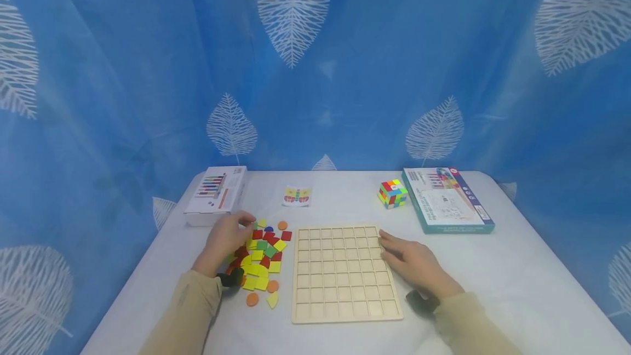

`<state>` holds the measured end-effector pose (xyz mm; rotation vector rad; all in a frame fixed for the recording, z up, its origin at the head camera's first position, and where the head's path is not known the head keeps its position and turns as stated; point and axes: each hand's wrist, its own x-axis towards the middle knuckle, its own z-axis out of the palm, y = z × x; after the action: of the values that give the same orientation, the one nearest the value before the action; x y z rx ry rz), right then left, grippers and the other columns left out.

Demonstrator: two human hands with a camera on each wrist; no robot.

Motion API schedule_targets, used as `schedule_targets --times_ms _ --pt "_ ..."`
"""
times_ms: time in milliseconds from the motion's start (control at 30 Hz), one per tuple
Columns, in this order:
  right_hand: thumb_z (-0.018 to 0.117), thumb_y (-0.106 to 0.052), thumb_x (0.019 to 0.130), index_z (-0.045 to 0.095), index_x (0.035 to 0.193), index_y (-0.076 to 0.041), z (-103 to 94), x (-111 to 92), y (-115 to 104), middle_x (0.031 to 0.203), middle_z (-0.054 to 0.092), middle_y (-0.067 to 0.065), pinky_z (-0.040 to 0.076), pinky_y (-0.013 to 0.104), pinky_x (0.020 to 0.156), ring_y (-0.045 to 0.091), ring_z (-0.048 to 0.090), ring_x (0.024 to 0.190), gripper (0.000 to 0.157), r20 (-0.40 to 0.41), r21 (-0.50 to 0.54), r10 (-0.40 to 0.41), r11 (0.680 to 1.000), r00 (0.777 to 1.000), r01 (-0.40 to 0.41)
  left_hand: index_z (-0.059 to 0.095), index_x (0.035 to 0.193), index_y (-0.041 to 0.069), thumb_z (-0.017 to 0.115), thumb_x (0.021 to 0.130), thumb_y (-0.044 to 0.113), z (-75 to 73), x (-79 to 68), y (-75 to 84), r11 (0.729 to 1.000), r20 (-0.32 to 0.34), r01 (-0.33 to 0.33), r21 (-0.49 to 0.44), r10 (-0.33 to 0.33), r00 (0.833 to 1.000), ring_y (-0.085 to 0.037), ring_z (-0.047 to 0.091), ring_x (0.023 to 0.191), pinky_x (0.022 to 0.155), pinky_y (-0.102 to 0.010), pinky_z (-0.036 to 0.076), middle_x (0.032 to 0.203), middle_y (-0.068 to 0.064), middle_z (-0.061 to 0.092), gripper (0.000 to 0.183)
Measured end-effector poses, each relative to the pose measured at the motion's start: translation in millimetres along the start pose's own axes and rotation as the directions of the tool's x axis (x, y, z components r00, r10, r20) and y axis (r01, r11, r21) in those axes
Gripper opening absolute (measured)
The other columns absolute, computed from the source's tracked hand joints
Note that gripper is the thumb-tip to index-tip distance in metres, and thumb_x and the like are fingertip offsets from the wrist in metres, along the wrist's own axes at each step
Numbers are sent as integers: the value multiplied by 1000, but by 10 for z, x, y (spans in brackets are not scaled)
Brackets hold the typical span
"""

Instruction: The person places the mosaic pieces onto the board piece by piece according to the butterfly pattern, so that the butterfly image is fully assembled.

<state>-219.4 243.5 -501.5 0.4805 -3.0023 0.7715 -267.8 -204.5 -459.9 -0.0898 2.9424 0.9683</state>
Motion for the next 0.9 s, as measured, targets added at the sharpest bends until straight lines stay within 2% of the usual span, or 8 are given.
schedule_targets --times_ms 167,333,433,700,900 --pt "64 -35 101 60 145 -18 1 -4 9 159 46 -5 39 56 114 31 47 144 48 -3 15 11 1000 1000 -11 69 131 15 74 96 24 -10 215 99 995 61 -44 92 39 997 -27 60 110 100 -49 53 128 -9 66 36" --pt "65 -36 101 60 145 -19 22 7 6 158 46 -7 38 55 115 30 46 145 47 6 42 14 999 1000 -15 72 128 15 76 94 22 22 288 86 984 124 -84 155 65 990 -25 60 110 99 -48 53 124 -6 67 35" --pt "64 -36 101 60 145 -20 29 9 -1 158 46 -9 38 54 115 29 47 145 47 10 38 22 999 1000 -22 73 126 13 75 95 23 81 305 44 982 102 -105 158 90 991 -25 61 106 99 -47 53 120 -7 69 33" --pt "63 -37 102 60 145 -20 -7 -3 -19 159 45 -8 37 55 116 29 47 145 47 17 36 29 999 999 -29 70 120 10 76 94 29 256 305 -97 990 -27 -97 105 100 995 -26 61 101 98 -48 54 115 -8 67 33" --pt "64 -37 101 60 145 -20 -10 -6 -12 158 45 -10 38 55 115 29 47 145 47 8 40 29 999 1000 -30 69 118 9 78 92 29 277 291 -90 992 -54 -100 77 105 993 -26 60 98 94 -47 55 114 -9 66 34"
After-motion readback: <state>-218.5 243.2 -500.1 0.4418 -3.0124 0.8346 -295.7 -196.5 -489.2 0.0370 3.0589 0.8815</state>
